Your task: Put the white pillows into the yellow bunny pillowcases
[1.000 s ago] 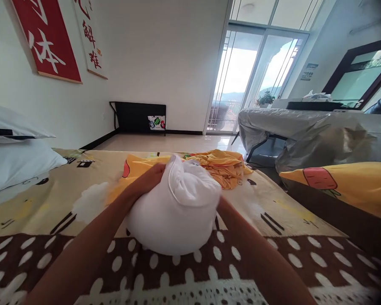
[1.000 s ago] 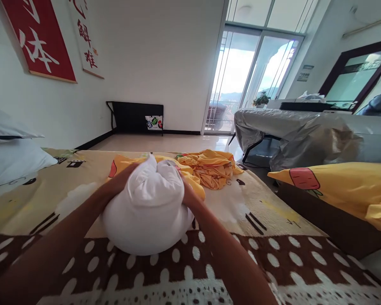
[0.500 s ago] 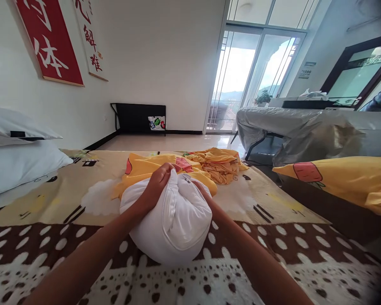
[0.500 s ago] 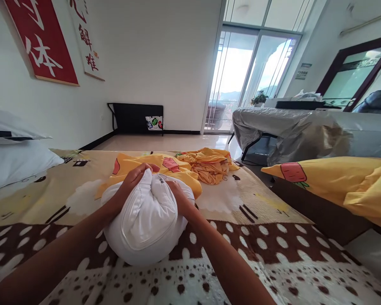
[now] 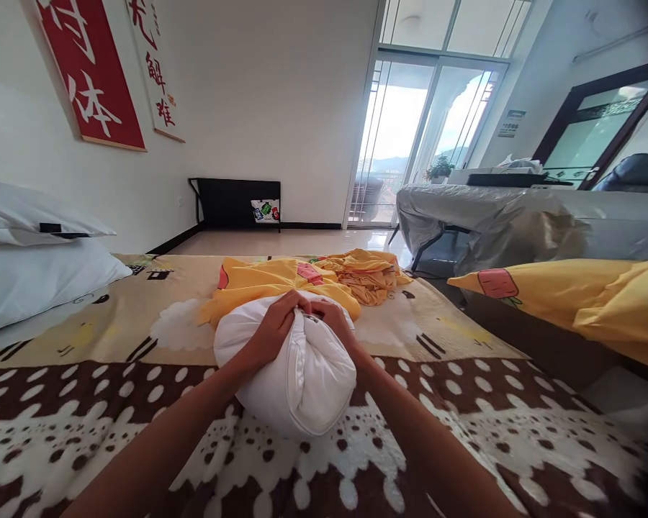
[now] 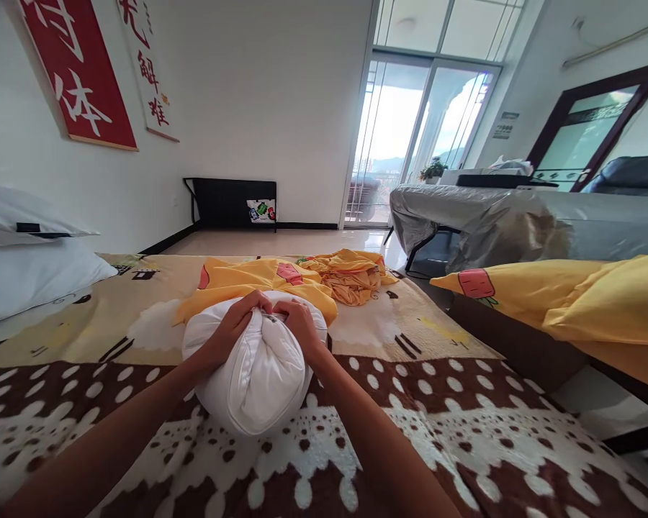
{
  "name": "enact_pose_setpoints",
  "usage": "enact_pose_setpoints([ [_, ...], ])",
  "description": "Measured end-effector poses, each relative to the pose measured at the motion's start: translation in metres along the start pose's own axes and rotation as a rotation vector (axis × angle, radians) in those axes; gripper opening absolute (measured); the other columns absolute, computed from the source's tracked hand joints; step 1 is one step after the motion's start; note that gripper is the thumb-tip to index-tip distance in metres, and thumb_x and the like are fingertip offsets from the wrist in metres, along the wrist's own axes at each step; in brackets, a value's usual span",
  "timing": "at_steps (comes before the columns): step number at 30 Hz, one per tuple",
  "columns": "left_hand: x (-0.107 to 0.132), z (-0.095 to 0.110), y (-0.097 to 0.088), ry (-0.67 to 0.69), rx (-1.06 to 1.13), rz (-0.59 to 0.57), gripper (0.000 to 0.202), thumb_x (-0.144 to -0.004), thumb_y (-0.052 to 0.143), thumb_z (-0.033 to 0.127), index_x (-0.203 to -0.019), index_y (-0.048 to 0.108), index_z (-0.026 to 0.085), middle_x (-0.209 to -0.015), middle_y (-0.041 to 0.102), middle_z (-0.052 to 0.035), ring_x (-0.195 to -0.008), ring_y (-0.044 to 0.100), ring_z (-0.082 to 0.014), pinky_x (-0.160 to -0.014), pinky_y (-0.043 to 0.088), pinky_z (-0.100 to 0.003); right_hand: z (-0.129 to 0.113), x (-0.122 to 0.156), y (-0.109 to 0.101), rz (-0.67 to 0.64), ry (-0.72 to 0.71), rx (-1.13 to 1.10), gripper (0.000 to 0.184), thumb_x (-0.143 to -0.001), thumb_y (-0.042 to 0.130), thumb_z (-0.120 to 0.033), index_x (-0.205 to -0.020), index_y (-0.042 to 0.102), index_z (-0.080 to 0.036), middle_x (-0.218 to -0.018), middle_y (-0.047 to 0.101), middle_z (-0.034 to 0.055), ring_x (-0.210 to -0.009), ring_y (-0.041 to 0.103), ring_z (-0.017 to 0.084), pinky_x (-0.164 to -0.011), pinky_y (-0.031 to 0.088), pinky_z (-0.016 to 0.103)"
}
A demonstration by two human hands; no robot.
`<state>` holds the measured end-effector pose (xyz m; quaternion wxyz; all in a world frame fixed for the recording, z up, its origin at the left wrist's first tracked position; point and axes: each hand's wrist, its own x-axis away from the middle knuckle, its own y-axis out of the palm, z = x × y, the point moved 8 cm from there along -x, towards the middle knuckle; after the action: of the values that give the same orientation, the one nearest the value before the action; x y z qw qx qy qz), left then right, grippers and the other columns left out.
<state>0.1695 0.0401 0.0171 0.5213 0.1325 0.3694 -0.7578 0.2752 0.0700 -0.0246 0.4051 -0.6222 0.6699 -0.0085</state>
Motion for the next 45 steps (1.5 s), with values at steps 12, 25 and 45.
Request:
enact_pose_setpoints([
  [12,0.014,0.000,0.011,-0.062,-0.066,-0.164,0.021,-0.073,0.034,0.021,-0.056,0.045,0.017,-0.055,0.049,0.0016,-0.059,0.044,-0.0122,-0.065,0.035,-0.026,-0.108,0.051,-0.054,-0.089,-0.345,0.374,0.016,-0.084,0.053,-0.020,-0.099,0.059,-0.020,-0.101,0.066,0.0036,-0.095,0.058,0.017,-0.086,0.038,0.034],
  [25,-0.022,-0.004,0.028,-0.018,-0.229,-0.152,0.019,-0.066,0.033,0.020,-0.050,0.044,0.019,-0.048,0.045,0.0007,-0.053,0.042,-0.0130,-0.060,0.034,-0.027,-0.090,0.155,0.021,0.276,-0.307,0.769,0.033,-0.092,0.041,-0.032,-0.094,0.063,-0.008,-0.076,0.068,0.0163,-0.073,0.063,0.027,-0.081,0.044,0.042],
  [45,-0.074,0.048,0.091,-0.194,0.099,0.091,0.023,-0.073,0.035,0.011,-0.058,0.051,0.018,-0.065,0.062,-0.0041,-0.067,0.056,-0.0157,-0.072,0.045,-0.029,-0.128,0.118,-0.136,0.357,-0.106,1.265,0.050,-0.085,0.048,-0.045,-0.122,0.052,-0.010,-0.108,0.060,0.0246,-0.099,0.057,0.037,-0.081,0.040,0.049],
])
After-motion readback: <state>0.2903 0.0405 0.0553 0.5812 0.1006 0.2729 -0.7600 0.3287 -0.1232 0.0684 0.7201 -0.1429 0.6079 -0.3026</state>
